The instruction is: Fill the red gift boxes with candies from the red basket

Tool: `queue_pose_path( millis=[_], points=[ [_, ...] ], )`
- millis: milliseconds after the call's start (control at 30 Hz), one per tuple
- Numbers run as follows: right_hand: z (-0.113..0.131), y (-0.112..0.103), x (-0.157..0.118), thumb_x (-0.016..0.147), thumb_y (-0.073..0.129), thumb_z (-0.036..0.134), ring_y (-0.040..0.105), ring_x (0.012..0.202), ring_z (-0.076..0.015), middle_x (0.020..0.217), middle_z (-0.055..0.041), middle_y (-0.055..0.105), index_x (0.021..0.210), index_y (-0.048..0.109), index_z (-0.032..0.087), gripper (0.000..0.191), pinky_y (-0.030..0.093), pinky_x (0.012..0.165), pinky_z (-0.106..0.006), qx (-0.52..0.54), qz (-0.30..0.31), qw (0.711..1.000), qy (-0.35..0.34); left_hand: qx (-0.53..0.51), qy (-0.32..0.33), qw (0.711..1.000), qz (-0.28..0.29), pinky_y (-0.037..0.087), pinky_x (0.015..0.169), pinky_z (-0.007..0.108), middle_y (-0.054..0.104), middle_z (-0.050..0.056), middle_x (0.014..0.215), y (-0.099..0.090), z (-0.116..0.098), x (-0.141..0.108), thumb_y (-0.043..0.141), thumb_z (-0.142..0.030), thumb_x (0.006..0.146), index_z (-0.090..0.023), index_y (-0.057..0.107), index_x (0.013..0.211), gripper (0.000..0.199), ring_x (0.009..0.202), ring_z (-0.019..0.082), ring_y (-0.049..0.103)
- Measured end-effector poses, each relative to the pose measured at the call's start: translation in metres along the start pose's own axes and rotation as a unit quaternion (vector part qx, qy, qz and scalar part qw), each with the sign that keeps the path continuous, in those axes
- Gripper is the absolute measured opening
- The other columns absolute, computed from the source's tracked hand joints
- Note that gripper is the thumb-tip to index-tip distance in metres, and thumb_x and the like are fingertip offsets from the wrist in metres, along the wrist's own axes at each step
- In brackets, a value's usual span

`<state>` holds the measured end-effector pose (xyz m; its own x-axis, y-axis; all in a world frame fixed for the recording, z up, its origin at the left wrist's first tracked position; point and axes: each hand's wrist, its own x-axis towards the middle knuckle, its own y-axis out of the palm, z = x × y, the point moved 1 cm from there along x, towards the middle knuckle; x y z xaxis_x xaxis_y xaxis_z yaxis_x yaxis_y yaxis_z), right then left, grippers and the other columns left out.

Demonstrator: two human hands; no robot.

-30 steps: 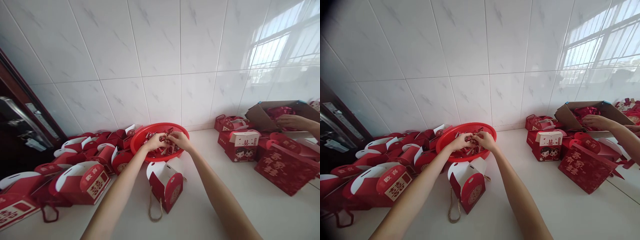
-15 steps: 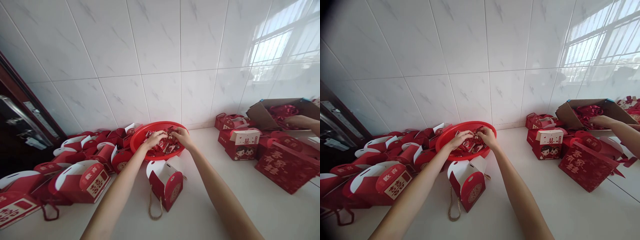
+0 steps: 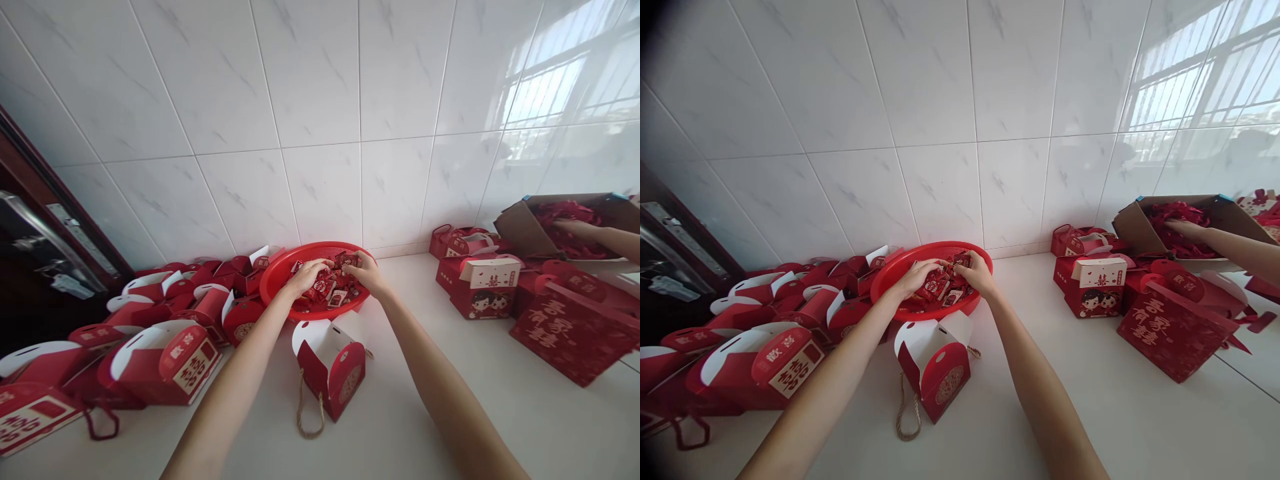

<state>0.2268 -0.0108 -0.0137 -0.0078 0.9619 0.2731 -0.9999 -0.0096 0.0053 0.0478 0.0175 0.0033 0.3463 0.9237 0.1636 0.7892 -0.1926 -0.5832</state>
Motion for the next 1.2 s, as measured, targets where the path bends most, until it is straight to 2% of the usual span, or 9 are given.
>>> queue_pose_path(
  millis=[167, 233, 367, 500, 633, 733, 833, 933, 1200],
  points=[
    [-0.001, 0.000, 0.000, 0.063, 0.070, 0.030, 0.066, 0.068, -0.0187, 0.072, 0.0015, 0.068, 0.085, 0.053, 0.022, 0.028, 0.055, 0.067, -0.034, 0.024, 0.019, 0.999, 0.007, 0.079, -0.025, 0.996, 0.020, 0.051, 0.088, 0.036, 0.075, 0.006, 0.093, -0.001, 0.011, 0.004, 0.043, -0.028, 0.085, -0.019, 0.070, 0.105, 0.036, 0.093, 0.025, 0.068],
    [-0.002, 0.000, 0.000, 0.063, 0.071, 0.031, 0.067, 0.068, -0.0191, 0.073, 0.0006, 0.068, 0.083, 0.053, 0.022, 0.028, 0.055, 0.066, -0.035, 0.031, 0.020, 0.999, 0.009, 0.123, -0.029, 0.992, 0.032, 0.050, 0.087, 0.038, 0.074, 0.007, 0.088, -0.001, 0.013, 0.004, 0.048, -0.027, 0.081, -0.018, 0.072, 0.099, 0.031, 0.093, 0.028, 0.067],
    [-0.004, 0.001, 0.001, 0.062, 0.071, 0.031, 0.064, 0.064, -0.0176, 0.071, 0.0009, 0.067, 0.077, 0.052, 0.022, 0.025, 0.053, 0.063, -0.033, 0.031, 0.015, 0.999, 0.002, 0.191, -0.005, 0.975, 0.113, 0.047, 0.091, 0.035, 0.074, 0.007, 0.101, 0.005, 0.007, -0.002, 0.061, -0.020, 0.069, -0.021, 0.074, 0.089, 0.024, 0.105, 0.030, 0.064],
    [-0.004, 0.002, 0.000, 0.062, 0.070, 0.030, 0.063, 0.063, -0.0175, 0.069, 0.0020, 0.066, 0.075, 0.052, 0.022, 0.024, 0.052, 0.062, -0.033, 0.024, 0.006, 1.000, -0.008, 0.232, 0.013, 0.942, 0.243, 0.048, 0.077, 0.030, 0.075, 0.004, 0.098, 0.018, 0.000, -0.009, 0.064, -0.022, 0.067, -0.024, 0.074, 0.089, 0.025, 0.090, 0.026, 0.067],
    [-0.006, 0.003, 0.002, 0.063, 0.069, 0.030, 0.064, 0.066, -0.0192, 0.070, 0.0012, 0.067, 0.075, 0.055, 0.023, 0.020, 0.053, 0.065, -0.035, 0.019, 0.003, 1.000, -0.015, 0.285, -0.004, 0.917, 0.279, 0.046, 0.076, 0.032, 0.073, 0.009, 0.110, 0.024, 0.005, -0.004, 0.065, -0.022, 0.065, -0.024, 0.070, 0.115, 0.050, 0.092, 0.029, 0.066],
    [-0.007, 0.003, 0.002, 0.064, 0.069, 0.030, 0.066, 0.068, -0.0206, 0.072, 0.0004, 0.067, 0.075, 0.056, 0.023, 0.018, 0.054, 0.067, -0.037, 0.017, 0.004, 1.000, -0.020, 0.300, -0.008, 0.909, 0.289, 0.045, 0.074, 0.030, 0.074, 0.007, 0.107, 0.026, 0.010, 0.000, 0.065, -0.019, 0.065, -0.025, 0.069, 0.114, 0.050, 0.090, 0.028, 0.066],
    [-0.009, 0.003, 0.002, 0.064, 0.069, 0.030, 0.066, 0.069, -0.0217, 0.072, 0.0001, 0.067, 0.075, 0.056, 0.024, 0.018, 0.054, 0.066, -0.037, 0.014, 0.003, 1.000, -0.023, 0.298, -0.005, 0.912, 0.283, 0.045, 0.066, 0.028, 0.074, 0.004, 0.088, 0.028, 0.012, 0.001, 0.063, -0.013, 0.062, -0.024, 0.071, 0.093, 0.033, 0.077, 0.024, 0.065],
    [-0.012, 0.002, 0.004, 0.064, 0.070, 0.031, 0.065, 0.069, -0.0210, 0.071, 0.0008, 0.066, 0.074, 0.055, 0.024, 0.019, 0.053, 0.065, -0.036, 0.014, -0.002, 1.000, -0.026, 0.275, -0.004, 0.928, 0.251, 0.046, 0.063, 0.027, 0.073, 0.002, 0.081, 0.026, 0.012, 0.001, 0.062, -0.007, 0.058, -0.022, 0.070, 0.080, 0.028, 0.073, 0.023, 0.066],
    [-0.018, 0.001, 0.010, 0.065, 0.065, 0.029, 0.062, 0.070, -0.0187, 0.071, 0.0027, 0.064, 0.077, 0.051, 0.024, 0.019, 0.050, 0.064, -0.032, 0.017, -0.028, 0.999, -0.025, 0.140, 0.021, 0.988, 0.064, 0.055, 0.078, 0.028, 0.077, 0.004, 0.090, 0.007, 0.015, 0.010, 0.056, -0.005, 0.069, -0.018, 0.074, 0.094, 0.033, 0.091, 0.022, 0.072]
  ],
)
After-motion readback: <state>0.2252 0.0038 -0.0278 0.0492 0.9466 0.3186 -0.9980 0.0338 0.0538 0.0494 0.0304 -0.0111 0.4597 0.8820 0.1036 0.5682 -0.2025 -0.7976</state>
